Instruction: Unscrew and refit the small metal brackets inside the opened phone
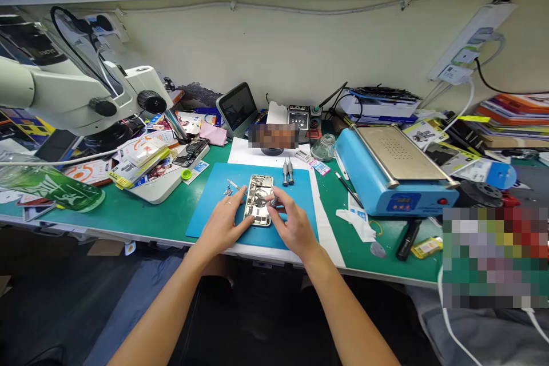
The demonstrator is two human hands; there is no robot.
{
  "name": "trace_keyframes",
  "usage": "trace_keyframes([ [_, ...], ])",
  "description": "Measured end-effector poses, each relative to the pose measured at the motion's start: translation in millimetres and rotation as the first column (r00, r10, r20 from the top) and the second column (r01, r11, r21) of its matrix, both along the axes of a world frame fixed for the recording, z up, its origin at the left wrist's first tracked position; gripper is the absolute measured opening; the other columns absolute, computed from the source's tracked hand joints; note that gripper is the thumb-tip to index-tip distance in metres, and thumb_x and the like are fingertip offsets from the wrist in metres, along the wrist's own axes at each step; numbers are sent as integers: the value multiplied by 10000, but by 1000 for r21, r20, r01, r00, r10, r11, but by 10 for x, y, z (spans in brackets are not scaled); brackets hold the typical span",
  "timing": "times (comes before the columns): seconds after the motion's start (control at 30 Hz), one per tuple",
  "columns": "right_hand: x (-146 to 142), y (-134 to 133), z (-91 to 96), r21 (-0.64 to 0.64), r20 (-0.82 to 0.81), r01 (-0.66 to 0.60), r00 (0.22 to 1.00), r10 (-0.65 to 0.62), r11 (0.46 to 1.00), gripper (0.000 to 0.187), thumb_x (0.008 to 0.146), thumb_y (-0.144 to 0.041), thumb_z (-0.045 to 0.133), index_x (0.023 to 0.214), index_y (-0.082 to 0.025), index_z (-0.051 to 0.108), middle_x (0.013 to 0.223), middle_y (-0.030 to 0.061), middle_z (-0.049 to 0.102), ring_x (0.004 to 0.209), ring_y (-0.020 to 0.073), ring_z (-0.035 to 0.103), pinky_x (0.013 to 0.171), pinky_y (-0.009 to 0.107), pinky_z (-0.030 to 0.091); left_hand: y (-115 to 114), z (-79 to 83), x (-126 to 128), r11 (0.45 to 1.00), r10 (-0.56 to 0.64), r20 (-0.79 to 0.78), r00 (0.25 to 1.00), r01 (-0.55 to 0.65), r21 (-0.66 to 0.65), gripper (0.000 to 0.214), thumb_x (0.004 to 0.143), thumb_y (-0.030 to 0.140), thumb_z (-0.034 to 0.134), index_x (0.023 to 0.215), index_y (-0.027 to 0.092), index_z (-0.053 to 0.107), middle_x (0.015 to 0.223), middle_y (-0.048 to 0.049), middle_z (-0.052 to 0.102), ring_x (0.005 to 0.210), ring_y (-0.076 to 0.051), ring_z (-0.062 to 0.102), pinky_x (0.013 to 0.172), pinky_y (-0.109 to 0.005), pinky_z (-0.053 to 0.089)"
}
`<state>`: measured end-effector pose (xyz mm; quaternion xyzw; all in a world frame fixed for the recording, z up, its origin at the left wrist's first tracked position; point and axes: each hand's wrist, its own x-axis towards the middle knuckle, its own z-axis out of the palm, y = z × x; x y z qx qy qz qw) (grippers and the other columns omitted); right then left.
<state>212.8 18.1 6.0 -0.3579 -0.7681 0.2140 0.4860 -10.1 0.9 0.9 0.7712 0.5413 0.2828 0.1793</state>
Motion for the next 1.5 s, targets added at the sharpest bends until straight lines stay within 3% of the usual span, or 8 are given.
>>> trace_keyframes([
  [0.6,-5,-3,2,-5,52,11,999,-11,1000,514,1059,-209,575,1535,-332,424,1216,72,762,954,186,783,827,374,722,4,26,3,999,6,-6,1000,-7,-48,761,1009,339,600,1664,213,234,1530,-144,595,1342,-358,572,1087,-532,472],
  [1.0,-14,-8,13,13,62,34,997,-34,999,525,1057,-219,573,1543,-346,422,1188,63,761,959,195,781,806,375,723,-4,23,3,1000,10,-4,1000,-10,-29,779,1008,345,608,1674,252,215,1578,-139,553,1357,-365,564,1103,-545,469],
  [1.27,-21,8,-6,223,167,93,977,-132,970,589,1030,-176,622,1551,-332,397,1104,63,782,847,207,779,778,392,709,6,-11,-4,1000,10,-23,1000,-11,-17,773,1009,352,601,1666,216,219,1550,-156,576,1356,-364,566,1103,-544,466],
  [1.5,-33,-15,11,173,140,58,987,-83,983,555,1035,-164,577,1537,-323,405,1163,63,786,921,211,790,808,402,716,0,-14,4,1000,10,-10,1000,-10,-8,768,1011,345,596,1670,243,214,1552,-141,574,1348,-349,571,1092,-523,478],
])
